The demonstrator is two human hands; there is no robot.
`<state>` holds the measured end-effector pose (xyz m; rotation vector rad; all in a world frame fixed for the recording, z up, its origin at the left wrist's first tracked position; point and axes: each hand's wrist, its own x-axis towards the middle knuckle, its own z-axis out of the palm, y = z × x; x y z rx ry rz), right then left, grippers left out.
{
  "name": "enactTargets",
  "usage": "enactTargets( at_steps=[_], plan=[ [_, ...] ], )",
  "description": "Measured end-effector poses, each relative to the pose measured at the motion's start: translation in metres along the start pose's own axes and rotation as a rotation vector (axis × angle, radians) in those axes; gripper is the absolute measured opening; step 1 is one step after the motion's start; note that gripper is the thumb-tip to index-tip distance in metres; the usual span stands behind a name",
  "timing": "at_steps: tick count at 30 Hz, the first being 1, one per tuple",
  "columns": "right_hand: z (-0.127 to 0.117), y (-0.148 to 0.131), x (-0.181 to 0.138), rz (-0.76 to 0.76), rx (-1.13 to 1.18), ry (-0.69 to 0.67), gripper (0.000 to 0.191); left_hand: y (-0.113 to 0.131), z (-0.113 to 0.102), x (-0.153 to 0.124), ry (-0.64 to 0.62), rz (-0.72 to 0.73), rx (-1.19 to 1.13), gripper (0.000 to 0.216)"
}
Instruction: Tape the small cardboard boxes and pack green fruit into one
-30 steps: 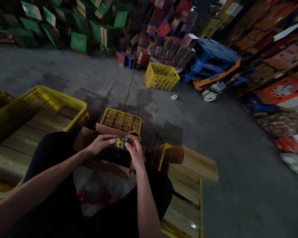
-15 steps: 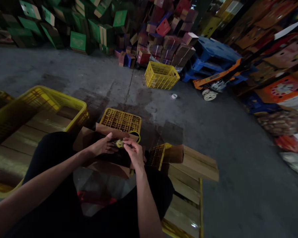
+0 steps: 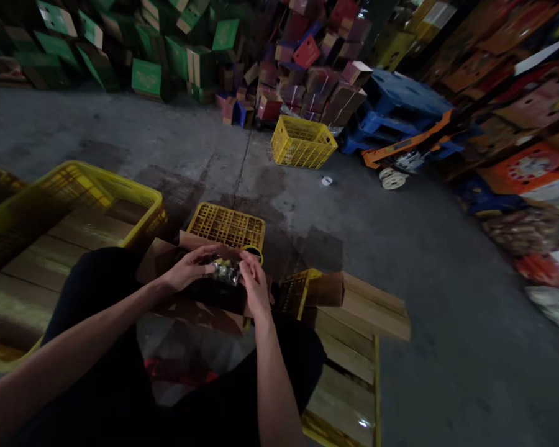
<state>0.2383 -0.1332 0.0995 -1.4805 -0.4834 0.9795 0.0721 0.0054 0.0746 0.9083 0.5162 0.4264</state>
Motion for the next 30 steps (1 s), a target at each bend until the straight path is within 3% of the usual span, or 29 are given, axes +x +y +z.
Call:
enactTargets(
  at_steps=[4,13,19,27,30],
  plan=[
    [0.0015,0.0043,-0.0024,0.115,-0.011,-0.025,0.044,-0.0002,0.0008,0.0005,-0.041,0.061,0.062,0.078],
    [-0.0009,0.0087,0.0000,0.019,-0.075,-0.055,0.038,-0.0018,0.0035,-0.0025,-0.029,-0.029,0.199,0.049],
    [0.0034,0.0066,-0.0016,0.041,-0.052,-0.032,0.041,-0.0004,0.0036,-0.0023,0.036,-0.039,0.102,0.040],
    [0.0057,0.0092,0.0001,0.080,0.004,-0.002,0.041,0.0034,0.0029,-0.0009,0.054,-0.051,0.010,0.044],
    [0.0024,0.0080,0.0021,0.014,-0.037,0.043,0.040,0.0026,0.0001,0.0016,0.098,-0.151,-0.032,0.056]
  ],
)
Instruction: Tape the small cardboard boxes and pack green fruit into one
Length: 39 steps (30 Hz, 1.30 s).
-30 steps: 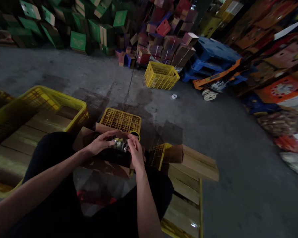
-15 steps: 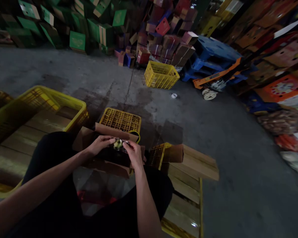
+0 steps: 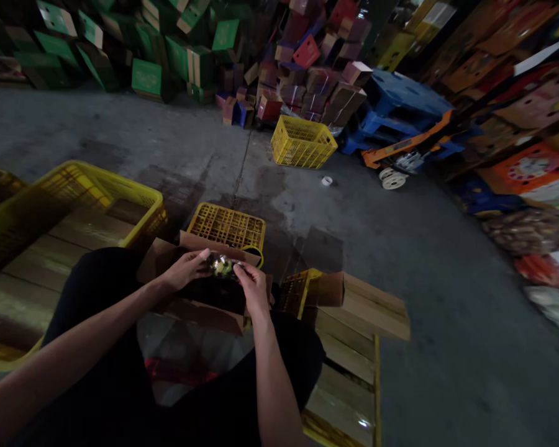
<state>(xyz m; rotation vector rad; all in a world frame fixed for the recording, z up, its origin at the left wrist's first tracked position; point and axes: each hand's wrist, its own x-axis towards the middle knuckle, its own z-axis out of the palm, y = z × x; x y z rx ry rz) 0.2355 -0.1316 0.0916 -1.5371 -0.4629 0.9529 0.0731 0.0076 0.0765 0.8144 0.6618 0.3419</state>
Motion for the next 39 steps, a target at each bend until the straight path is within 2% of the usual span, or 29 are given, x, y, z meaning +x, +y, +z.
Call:
enactTargets(
  at_steps=[3,6,10,12,15,19,24,27,32,39],
  plan=[
    [-0.003,-0.005,0.000,-0.115,-0.076,-0.049,0.035,-0.002,-0.003,0.002,0.040,-0.151,-0.012,0.072],
    [-0.003,-0.011,-0.002,-0.182,-0.148,-0.144,0.030,-0.004,-0.005,0.003,0.004,-0.232,-0.026,0.081],
    [-0.002,-0.014,-0.004,-0.225,-0.179,-0.220,0.020,-0.008,-0.007,0.003,-0.039,-0.125,-0.028,0.056],
    [-0.003,-0.013,-0.004,-0.231,-0.174,-0.214,0.022,-0.008,-0.007,0.003,-0.032,-0.055,-0.037,0.052],
    [-0.004,-0.008,-0.001,-0.196,-0.052,-0.158,0.030,-0.007,-0.007,0.003,-0.001,0.021,-0.035,0.053],
    [-0.003,-0.004,0.001,-0.038,0.173,-0.038,0.035,-0.005,-0.006,0.004,-0.022,0.087,0.024,0.058],
    [-0.001,-0.002,-0.002,0.067,0.056,-0.007,0.051,-0.006,-0.005,0.003,-0.095,0.214,0.158,0.063],
    [-0.001,0.000,-0.002,0.067,0.011,0.017,0.045,-0.007,-0.004,0.002,-0.112,0.200,0.181,0.068],
    [0.000,0.002,-0.001,0.042,-0.004,0.007,0.037,-0.009,-0.003,0.001,-0.067,0.034,0.212,0.059],
    [0.001,-0.005,-0.002,0.022,-0.052,-0.019,0.042,-0.006,-0.003,0.002,-0.030,0.104,0.224,0.053]
  ],
)
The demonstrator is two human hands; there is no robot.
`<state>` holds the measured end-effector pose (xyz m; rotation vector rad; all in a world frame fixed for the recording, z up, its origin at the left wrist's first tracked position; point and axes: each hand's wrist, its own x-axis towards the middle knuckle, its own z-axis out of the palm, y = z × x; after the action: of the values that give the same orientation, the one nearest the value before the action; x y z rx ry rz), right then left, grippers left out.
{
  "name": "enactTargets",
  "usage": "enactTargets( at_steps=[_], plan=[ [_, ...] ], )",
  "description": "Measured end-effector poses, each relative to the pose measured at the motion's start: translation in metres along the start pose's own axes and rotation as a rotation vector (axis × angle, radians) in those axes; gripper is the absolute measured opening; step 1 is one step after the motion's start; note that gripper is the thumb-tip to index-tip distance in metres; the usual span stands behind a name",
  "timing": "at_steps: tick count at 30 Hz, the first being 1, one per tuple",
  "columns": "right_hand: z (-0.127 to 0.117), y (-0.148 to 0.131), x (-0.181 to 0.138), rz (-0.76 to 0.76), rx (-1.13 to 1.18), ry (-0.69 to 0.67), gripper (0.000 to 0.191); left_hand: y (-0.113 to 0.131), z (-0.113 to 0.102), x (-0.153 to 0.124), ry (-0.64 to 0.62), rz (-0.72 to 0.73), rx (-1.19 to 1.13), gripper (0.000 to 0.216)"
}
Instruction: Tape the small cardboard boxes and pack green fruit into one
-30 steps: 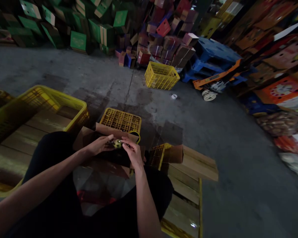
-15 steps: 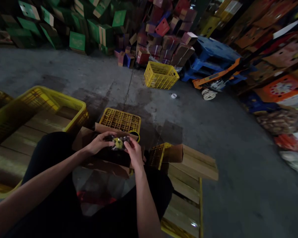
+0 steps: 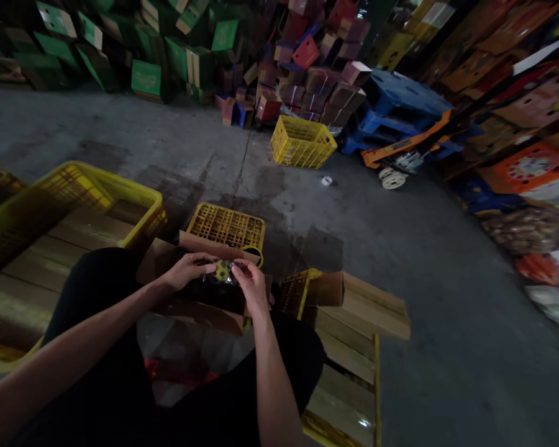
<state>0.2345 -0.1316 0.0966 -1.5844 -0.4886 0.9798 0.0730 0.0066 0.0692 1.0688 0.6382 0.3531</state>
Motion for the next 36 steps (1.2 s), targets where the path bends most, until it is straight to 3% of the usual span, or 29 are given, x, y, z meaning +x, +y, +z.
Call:
enactTargets(
  at_steps=[15,19,22,30,36],
  plan=[
    [-0.001,0.007,0.006,0.008,0.097,0.053,0.050,0.001,0.000,0.002,0.048,-0.026,-0.126,0.058],
    [-0.006,0.012,0.008,0.003,0.089,0.097,0.053,0.003,0.000,0.000,-0.010,-0.071,-0.151,0.063],
    [-0.009,0.014,0.009,0.002,0.082,0.099,0.052,0.003,-0.001,-0.002,-0.068,-0.086,-0.110,0.055],
    [-0.005,0.000,0.003,-0.059,0.046,-0.015,0.055,0.003,0.001,-0.003,-0.051,-0.012,-0.045,0.041],
    [-0.005,-0.006,-0.001,-0.076,-0.178,-0.171,0.048,0.005,0.001,-0.004,-0.069,0.026,0.072,0.040]
  ],
)
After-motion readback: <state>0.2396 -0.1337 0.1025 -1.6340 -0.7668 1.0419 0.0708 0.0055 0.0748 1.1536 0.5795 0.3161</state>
